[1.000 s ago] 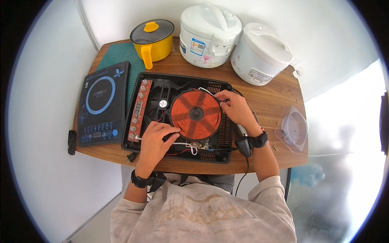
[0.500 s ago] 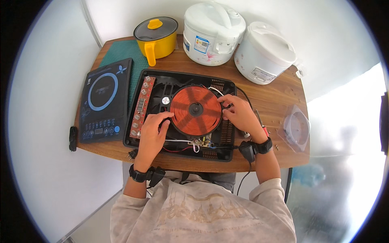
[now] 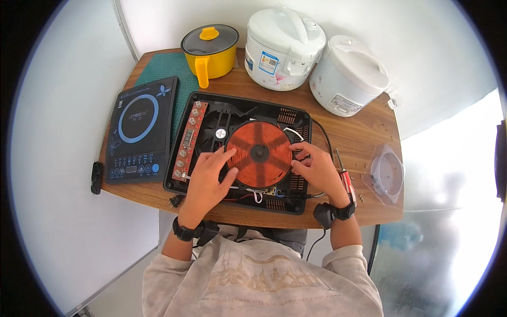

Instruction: The person assembles an electronic device by positioning a copper coil onto a black plastic housing and securing it with a screwdriver. They then connect wires to a circuit board and tighten the connections.

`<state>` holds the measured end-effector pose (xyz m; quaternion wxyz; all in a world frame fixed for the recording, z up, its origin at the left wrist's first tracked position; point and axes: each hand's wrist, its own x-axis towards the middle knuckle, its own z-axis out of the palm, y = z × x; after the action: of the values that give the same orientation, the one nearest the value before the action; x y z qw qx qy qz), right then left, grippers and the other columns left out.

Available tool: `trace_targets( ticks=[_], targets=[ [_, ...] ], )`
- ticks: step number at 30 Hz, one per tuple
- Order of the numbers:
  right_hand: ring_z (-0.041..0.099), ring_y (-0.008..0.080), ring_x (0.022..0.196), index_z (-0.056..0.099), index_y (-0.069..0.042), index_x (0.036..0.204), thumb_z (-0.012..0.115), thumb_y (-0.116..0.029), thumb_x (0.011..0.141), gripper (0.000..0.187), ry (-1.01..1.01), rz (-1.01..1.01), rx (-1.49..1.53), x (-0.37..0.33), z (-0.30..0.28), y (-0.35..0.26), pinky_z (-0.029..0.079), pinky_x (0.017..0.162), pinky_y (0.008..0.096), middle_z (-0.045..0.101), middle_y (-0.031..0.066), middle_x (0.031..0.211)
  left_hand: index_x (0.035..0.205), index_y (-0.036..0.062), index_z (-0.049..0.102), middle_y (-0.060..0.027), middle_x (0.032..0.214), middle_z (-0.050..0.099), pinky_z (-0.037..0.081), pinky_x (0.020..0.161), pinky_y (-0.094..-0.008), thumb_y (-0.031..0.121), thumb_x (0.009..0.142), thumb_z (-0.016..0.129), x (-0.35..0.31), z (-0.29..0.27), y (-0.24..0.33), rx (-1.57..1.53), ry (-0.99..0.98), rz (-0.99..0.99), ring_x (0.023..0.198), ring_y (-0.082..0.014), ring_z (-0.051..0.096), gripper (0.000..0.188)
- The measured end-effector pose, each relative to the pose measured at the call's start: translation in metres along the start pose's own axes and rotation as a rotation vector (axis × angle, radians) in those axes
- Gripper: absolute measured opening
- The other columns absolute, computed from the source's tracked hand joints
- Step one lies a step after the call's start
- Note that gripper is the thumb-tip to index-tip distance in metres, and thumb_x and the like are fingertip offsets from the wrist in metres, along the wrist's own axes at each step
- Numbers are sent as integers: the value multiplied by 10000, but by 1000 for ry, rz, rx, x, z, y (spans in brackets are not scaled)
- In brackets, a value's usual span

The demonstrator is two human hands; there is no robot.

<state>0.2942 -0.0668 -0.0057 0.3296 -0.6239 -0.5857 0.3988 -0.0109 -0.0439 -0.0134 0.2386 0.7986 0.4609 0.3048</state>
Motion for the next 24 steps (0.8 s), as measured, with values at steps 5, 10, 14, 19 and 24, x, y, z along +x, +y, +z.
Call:
trace_targets(
  ticks=[5,10,14,19,24],
  targets=[
    [761,215,791,660,-49,1277,750,-109,908,384,-35,98,93,-4,-1,-11,587,697,325,709,167,976,1449,124,590,-252,1496,521,466,1076,-464,257,916,761,-4,-2,6,152,-100,51,1280,-384,511,575],
    [757,218,778,656,-43,1265,732,-72,901,373,35,-83,-55,-10,2,-9,574,704,324,692,163,1028,1412,122,616,-225,1484,544,458,1086,-457,200,933,740,-2,-9,7,110,-105,41,1265,-362,546,501],
    [738,219,796,661,-48,1252,728,-59,891,367,157,-111,-105,-33,-6,-18,563,712,323,681,142,1035,1266,86,696,-153,1367,648,478,1064,-446,111,941,703,4,-30,-4,39,-89,55,1261,-357,588,326],
    [662,187,772,659,-44,1248,717,-60,904,349,319,-19,-184,-72,-18,-9,544,700,307,676,92,995,1189,66,712,-151,1293,663,487,1041,-426,116,942,689,11,-59,-22,83,80,-103,1203,-352,602,253],
    [653,200,700,605,-45,1317,718,-97,938,399,294,50,-69,-111,-8,24,521,653,315,686,99,883,1273,76,652,-164,1374,603,486,1044,-439,145,977,657,4,-69,-47,318,113,-158,1245,-363,584,304]
  ],
)
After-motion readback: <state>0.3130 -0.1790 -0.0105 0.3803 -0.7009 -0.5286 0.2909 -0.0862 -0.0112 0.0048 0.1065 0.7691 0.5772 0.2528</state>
